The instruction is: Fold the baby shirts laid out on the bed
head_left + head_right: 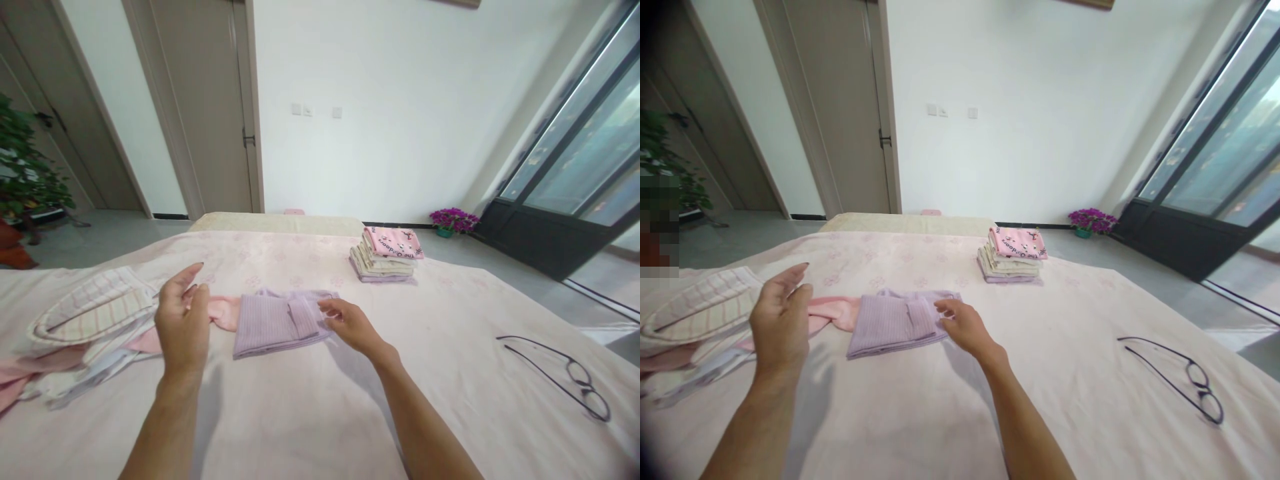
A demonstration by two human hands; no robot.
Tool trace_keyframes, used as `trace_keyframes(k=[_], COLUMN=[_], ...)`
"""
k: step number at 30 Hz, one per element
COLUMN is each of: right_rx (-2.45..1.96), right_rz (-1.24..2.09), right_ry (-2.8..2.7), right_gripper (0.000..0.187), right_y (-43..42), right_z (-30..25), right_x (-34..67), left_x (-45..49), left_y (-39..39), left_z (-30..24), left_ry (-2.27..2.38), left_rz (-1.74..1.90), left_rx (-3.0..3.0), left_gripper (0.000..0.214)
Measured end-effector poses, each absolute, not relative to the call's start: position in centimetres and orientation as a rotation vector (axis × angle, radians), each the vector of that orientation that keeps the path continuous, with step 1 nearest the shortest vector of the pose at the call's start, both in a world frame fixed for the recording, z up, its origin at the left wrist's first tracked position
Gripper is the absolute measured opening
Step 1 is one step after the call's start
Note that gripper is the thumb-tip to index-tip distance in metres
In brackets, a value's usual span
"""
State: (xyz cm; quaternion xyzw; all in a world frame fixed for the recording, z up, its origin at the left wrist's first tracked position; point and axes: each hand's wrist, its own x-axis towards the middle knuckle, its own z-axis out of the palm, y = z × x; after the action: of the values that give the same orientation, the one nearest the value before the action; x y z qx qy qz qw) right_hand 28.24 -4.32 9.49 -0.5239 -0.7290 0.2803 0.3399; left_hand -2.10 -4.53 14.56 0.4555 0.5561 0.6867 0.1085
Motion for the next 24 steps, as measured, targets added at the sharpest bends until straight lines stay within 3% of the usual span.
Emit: trace_keyframes(k=[5, 9, 12, 15, 19, 24], right_rx=[-1.65, -1.706, -1.698, -1.628, -1.328, -0.965], right_rz=[0.239, 0.109, 0.071, 0.199, 0.611, 1.027], right_ry=[-2.33, -2.36, -2.28, -2.064, -1.732, -1.394], right_gripper=[0.031, 0.01, 0.011, 0.013, 0.015, 0.023], right_y=[-4.1, -3.9, -3.6, -3.5, -4.3, -6.0], right_z=[8.4, 8.0, 7.8, 8.1, 9.8, 12.7], right_x=[29.4, 28.6, 28.4, 28.2, 27.1, 26.2], left_x=[0.0, 1.7, 2.6, 3.3, 4.6, 5.2], left_y=[-4.7, -4.7, -4.9, -5.1, -4.9, -4.3], left_z=[14.0, 13.1, 12.5, 11.6, 9.8, 8.6], left_ry=[1.626, 1.536, 1.495, 1.462, 1.434, 1.563], left_rz=[1.529, 0.93, 0.702, 0.654, 0.607, 0.656], left_rx=[1.743, 2.075, 2.145, 2.215, 2.321, 2.158], left_gripper=[0.033, 0.032, 0.034, 0.045, 0.072, 0.038])
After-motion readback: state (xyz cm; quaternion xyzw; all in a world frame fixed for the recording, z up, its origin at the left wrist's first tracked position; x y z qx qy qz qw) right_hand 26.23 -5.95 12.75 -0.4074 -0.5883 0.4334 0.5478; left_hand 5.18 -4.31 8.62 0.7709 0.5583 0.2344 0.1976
